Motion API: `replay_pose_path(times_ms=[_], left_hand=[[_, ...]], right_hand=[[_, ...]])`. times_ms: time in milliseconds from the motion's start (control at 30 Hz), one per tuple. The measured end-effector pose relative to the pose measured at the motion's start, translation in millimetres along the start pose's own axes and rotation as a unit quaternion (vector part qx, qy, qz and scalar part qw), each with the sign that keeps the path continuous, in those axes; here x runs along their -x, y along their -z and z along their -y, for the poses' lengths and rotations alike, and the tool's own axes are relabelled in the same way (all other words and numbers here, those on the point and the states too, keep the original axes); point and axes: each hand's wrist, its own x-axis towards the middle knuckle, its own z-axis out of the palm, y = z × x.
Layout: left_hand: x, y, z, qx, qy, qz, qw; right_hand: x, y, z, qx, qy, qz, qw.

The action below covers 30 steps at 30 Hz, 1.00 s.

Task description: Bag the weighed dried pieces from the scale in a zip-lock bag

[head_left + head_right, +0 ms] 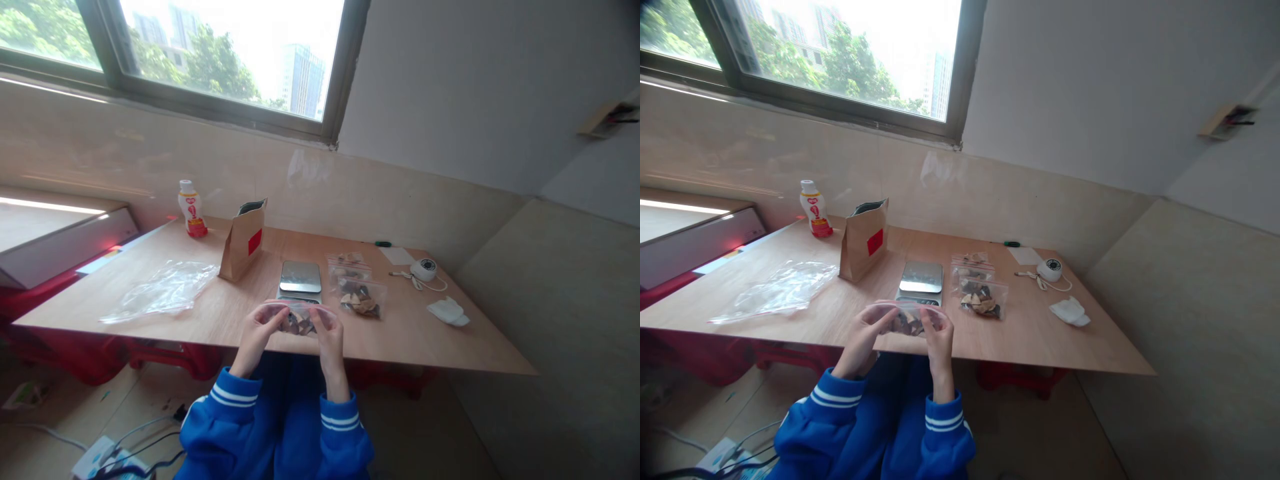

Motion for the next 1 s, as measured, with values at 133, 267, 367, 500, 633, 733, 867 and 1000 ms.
replay_pose_path(times_ms=[133, 267, 367, 500, 633, 733, 867, 1000], left_hand=[[1.0, 0.3, -1.4, -0.013, -0.004, 0.006, 1.0], [2.9, 0.2, -4.4, -0.014, 0.011, -0.005, 1.0], [5.0, -1.1, -6.2, -0.007, 0.021, -0.015, 1.0], [7.6, -3.6, -8.6, 0.006, 0.023, -0.032, 0.999], [7.9, -2.5, -10.4, 0.008, 0.028, -0.031, 0.999], [7.5, 1.4, -11.5, -0.004, 0.043, 0.017, 0.999], [7.8, 5.3, -12.6, -0.005, 0.037, 0.049, 0.998], [7.3, 5.3, -11.2, -0.002, 0.024, 0.02, 1.0]], right_hand=[[0.1, 0.6, -2.4, 0.012, 0.008, -0.007, 1.0], [0.9, 0.3, -1.6, 0.015, 0.001, -0.014, 1.0], [2.6, -1.4, 1.4, 0.03, 0.019, -0.017, 0.999], [5.7, -5.7, 6.2, 0.024, 0.029, -0.008, 0.999], [6.0, -7.1, 6.5, 0.024, 0.029, -0.018, 0.999], [4.1, -4.6, 5.8, 0.016, 0.022, -0.007, 1.0], [3.8, -2.1, 8.5, -0.021, -0.017, 0.055, 0.998], [6.7, -5.9, 13.5, -0.026, -0.035, 0.098, 0.994]])
